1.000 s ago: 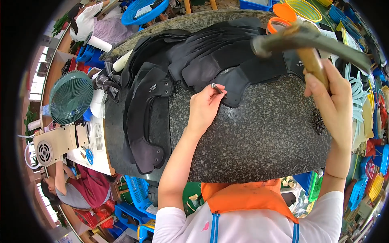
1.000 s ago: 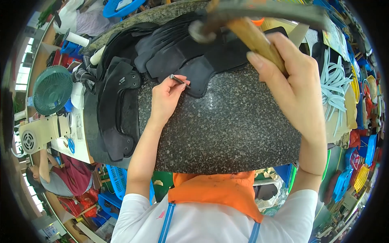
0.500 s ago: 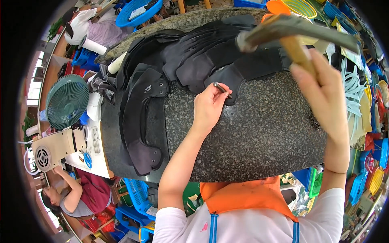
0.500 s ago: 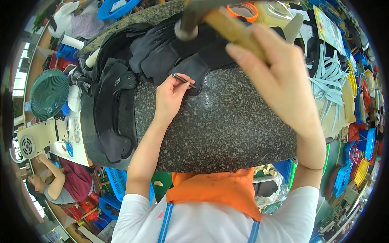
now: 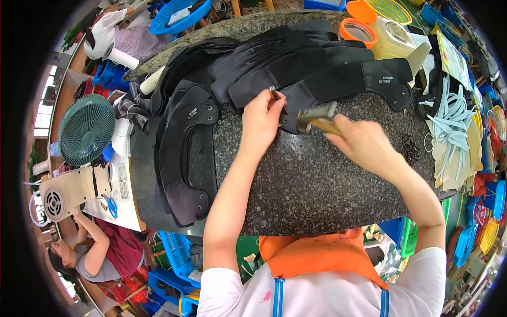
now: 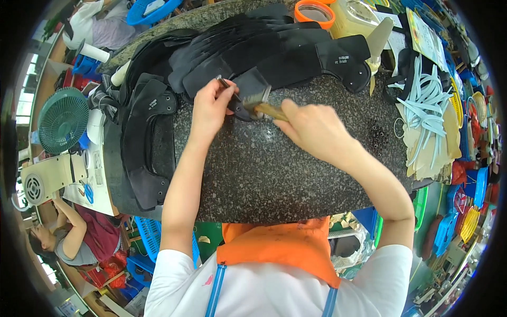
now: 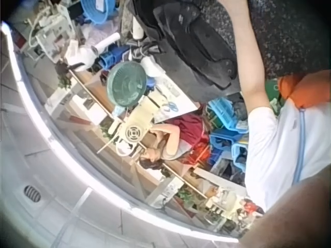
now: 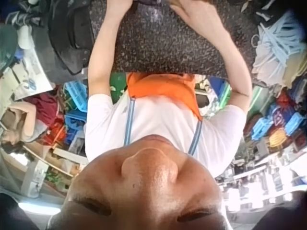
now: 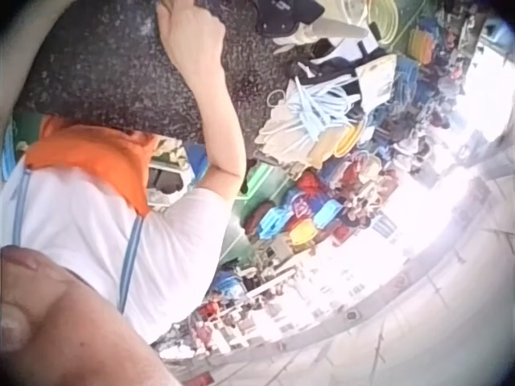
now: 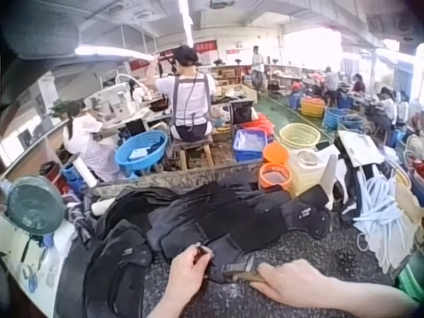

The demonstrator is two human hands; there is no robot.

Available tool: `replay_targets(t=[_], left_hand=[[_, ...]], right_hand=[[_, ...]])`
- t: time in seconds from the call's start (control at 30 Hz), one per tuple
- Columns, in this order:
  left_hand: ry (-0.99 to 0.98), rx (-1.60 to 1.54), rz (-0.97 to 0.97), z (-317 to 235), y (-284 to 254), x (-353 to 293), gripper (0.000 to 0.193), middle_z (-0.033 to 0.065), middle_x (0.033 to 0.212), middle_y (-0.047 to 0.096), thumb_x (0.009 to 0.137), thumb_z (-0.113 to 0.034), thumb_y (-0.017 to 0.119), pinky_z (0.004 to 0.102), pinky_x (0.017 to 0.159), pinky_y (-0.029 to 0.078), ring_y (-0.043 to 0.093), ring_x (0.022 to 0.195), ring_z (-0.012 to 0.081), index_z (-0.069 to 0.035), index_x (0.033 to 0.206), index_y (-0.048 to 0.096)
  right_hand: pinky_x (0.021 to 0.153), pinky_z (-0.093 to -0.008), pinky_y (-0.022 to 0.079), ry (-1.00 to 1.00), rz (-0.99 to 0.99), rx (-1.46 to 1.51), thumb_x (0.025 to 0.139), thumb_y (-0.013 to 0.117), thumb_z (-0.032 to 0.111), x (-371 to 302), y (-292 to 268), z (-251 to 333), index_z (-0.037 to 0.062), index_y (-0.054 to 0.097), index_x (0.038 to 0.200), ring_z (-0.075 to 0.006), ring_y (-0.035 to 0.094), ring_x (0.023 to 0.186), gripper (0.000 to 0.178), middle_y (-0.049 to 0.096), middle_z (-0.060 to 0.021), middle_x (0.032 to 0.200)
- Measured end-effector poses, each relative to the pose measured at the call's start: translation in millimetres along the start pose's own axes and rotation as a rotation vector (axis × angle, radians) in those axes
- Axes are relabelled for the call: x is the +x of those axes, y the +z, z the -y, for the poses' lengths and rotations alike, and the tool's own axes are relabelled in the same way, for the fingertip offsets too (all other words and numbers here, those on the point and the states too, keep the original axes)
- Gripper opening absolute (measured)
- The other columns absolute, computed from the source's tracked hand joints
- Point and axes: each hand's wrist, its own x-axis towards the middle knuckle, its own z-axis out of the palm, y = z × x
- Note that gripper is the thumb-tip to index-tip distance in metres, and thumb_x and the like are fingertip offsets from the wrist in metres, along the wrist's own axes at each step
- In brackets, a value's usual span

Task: The person punches holes into shoe components using a metal punch and a hammer, stacking the pieces on the workbench.

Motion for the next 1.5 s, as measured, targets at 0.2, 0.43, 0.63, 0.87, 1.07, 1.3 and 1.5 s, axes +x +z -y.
replay_targets(t=[0.2,0.43,0.63,0.87,1.07,1.3,1.5], left_hand=[[-0.176,0.132,0.282,-4,-22,43,0.02,0.0036,0.065,0.06,0.087,-0.017,0.067,0.0273,0.043,0.042,0.056,0.053,0.0117,0.003,0.086,0.069],[0.226,0.824,0.064,-57,-73,-8,0.016,0.0176,0.083,0.065,0.082,-0.017,0.067,0.0415,0.071,0.051,0.065,0.074,0.0298,-0.001,0.086,0.067],[0.421,0.627,-0.161,-89,-58,-55,0.009,0.0096,0.096,0.067,0.087,-0.003,0.065,0.0341,0.079,0.054,0.068,0.091,0.0266,-0.003,0.094,0.07],[-0.014,-0.243,0.23,-11,57,-45,0.01,0.0052,0.1,0.069,0.099,-0.002,0.055,0.0258,0.081,0.055,0.066,0.091,0.0097,-0.001,0.106,0.062],[-0.119,-0.46,0.228,-10,56,-46,0.011,0.0041,0.102,0.066,0.1,-0.003,0.055,0.0274,0.084,0.056,0.063,0.096,0.0099,-0.002,0.108,0.062],[0.414,0.045,0.188,-14,57,-45,0.02,0.0092,0.092,0.069,0.094,0.001,0.06,0.0287,0.078,0.056,0.068,0.084,0.0153,0.0,0.114,0.061],[0.106,-0.165,0.21,-18,57,-42,0.01,0.0063,0.089,0.069,0.096,-0.001,0.056,0.0277,0.076,0.058,0.068,0.085,0.013,-0.001,0.105,0.06]], right_hand=[[0.054,-0.0473,0.052,-0.027,0.007,0.001,0.094,0.062,0.03,21,14,17,0.0034,0.053,0.09,-0.0378,0.064,0.058,0.028,0.062,-0.0159,0.062],[0.057,-0.0488,0.052,0.02,0.022,-0.018,0.093,0.063,0.032,-1,-23,3,0.0051,0.054,0.092,-0.0383,0.065,0.061,0.028,0.063,-0.0165,0.064],[0.057,-0.0498,0.049,0.15,0.058,-0.005,0.093,0.062,0.032,-44,-22,-18,0.0052,0.053,0.093,-0.0394,0.064,0.064,0.029,0.062,-0.0179,0.066],[0.059,-0.0496,0.049,0.192,0.053,0.011,0.092,0.063,0.033,-54,-28,-14,0.0049,0.054,0.091,-0.0395,0.064,0.065,0.029,0.063,-0.0181,0.067],[0.057,-0.0463,0.047,0.242,-0.07,0.115,0.09,0.066,0.029,-56,-74,-7,0.004,0.054,0.091,-0.0377,0.063,0.063,0.027,0.061,-0.0171,0.065],[0.054,-0.0405,0.045,0.375,-0.49,0.465,0.091,0.068,0.024,-55,-107,20,0.002,0.058,0.096,-0.0366,0.061,0.063,0.024,0.059,-0.0184,0.068],[0.057,-0.049,0.052,0.25,0.08,-0.043,0.095,0.061,0.029,-64,-45,-7,0.0027,0.05,0.094,-0.0397,0.064,0.061,0.029,0.062,-0.0177,0.064]])
